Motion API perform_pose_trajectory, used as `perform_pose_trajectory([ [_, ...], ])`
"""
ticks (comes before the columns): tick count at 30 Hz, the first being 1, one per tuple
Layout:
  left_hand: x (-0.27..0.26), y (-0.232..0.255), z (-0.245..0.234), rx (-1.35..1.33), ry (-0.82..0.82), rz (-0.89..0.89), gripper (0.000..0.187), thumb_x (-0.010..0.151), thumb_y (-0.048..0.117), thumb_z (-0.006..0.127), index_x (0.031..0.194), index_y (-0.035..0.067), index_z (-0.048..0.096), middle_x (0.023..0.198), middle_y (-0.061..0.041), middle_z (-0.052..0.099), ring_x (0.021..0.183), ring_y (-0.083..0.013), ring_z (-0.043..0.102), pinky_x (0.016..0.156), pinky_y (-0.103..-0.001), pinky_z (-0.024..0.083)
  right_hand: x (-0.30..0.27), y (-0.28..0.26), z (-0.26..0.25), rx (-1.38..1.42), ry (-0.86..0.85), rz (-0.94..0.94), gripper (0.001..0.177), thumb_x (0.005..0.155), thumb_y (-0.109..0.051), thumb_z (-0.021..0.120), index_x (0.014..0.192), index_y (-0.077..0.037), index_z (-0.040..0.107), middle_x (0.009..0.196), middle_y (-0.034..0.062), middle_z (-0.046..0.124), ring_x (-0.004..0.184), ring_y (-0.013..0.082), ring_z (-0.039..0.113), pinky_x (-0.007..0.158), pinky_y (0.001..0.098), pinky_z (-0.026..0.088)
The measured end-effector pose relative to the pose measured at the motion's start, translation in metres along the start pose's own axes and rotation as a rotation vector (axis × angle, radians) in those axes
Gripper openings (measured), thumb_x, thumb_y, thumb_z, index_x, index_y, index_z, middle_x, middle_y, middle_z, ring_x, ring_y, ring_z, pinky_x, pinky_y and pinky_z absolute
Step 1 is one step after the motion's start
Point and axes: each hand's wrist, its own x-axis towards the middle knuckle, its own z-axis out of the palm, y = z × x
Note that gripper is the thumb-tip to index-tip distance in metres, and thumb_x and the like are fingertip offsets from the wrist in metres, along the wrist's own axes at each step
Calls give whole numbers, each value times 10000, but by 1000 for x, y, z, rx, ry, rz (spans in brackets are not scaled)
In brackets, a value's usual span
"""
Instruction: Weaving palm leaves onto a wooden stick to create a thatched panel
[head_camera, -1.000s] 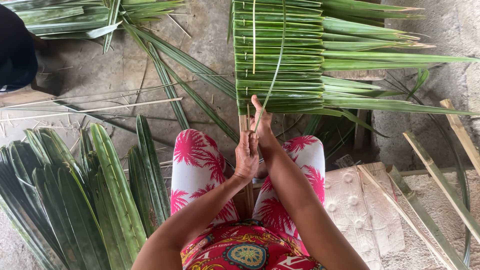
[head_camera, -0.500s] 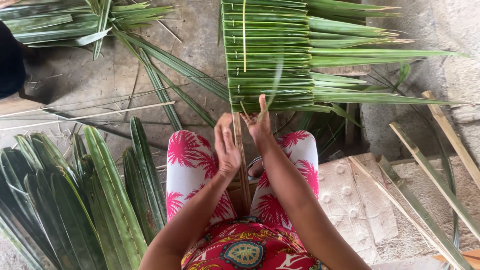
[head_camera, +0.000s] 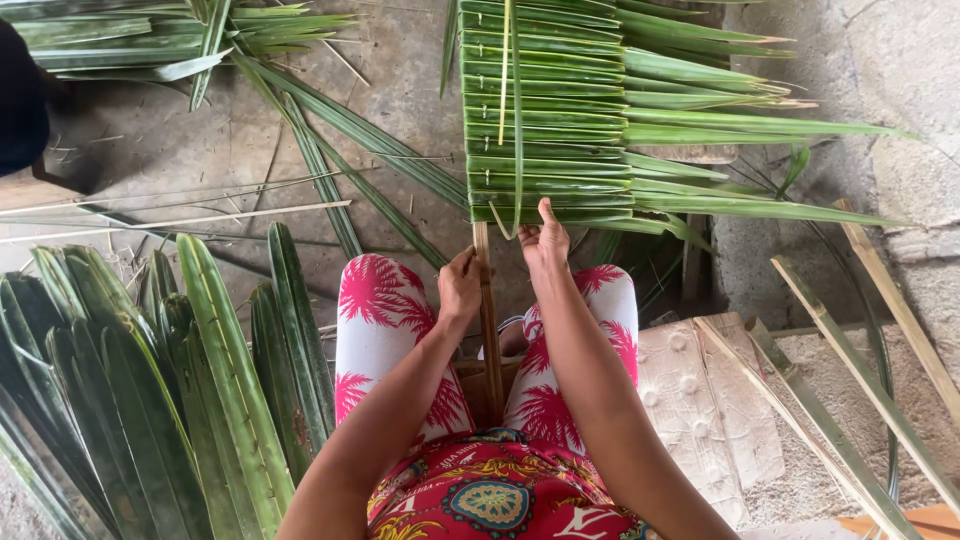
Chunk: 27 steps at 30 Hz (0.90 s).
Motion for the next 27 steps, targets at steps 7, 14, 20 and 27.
perform_pose_trajectory([
  [7, 2, 1, 3, -25, 43, -11, 357, 950, 141, 682, 1280, 4, 692, 892, -222, 774, 766, -253, 779, 724, -392, 638, -14, -8, 5, 22, -24, 3, 571, 740, -171, 973, 1053, -79, 505, 965, 136, 597, 798, 303, 666, 744, 519, 660],
  [14, 30, -33, 9, 84, 67, 24, 348, 923, 207, 721, 1247, 81, 734, 1103, -210, 752, 1075, -369, 705, 892, -465, 591, -43, -18, 13, -36, -95, 196, 770, 766, -444, 904, 1289, -96, 457, 1129, 199, 541, 941, 384, 665, 832, 564, 637],
  [20, 42, -51, 17, 130, 46, 32, 339, 917, 260, 716, 1238, 156, 746, 1136, -146, 758, 1133, -338, 688, 957, -459, 577, -126, -36, 11, -177, 24, 326, 652, 987, -593, 533, 1438, -134, 429, 1359, 202, 380, 1201, 387, 556, 1058, 607, 474],
  [27, 42, -40, 11, 205, -25, 118, 289, 956, 248, 646, 1191, 122, 759, 1132, -198, 745, 1123, -400, 681, 966, -523, 564, -105, -10, -32, -368, -49, 173, 254, 984, -336, 646, 1136, -136, 682, 1038, 131, 663, 963, 292, 709, 862, 500, 621],
])
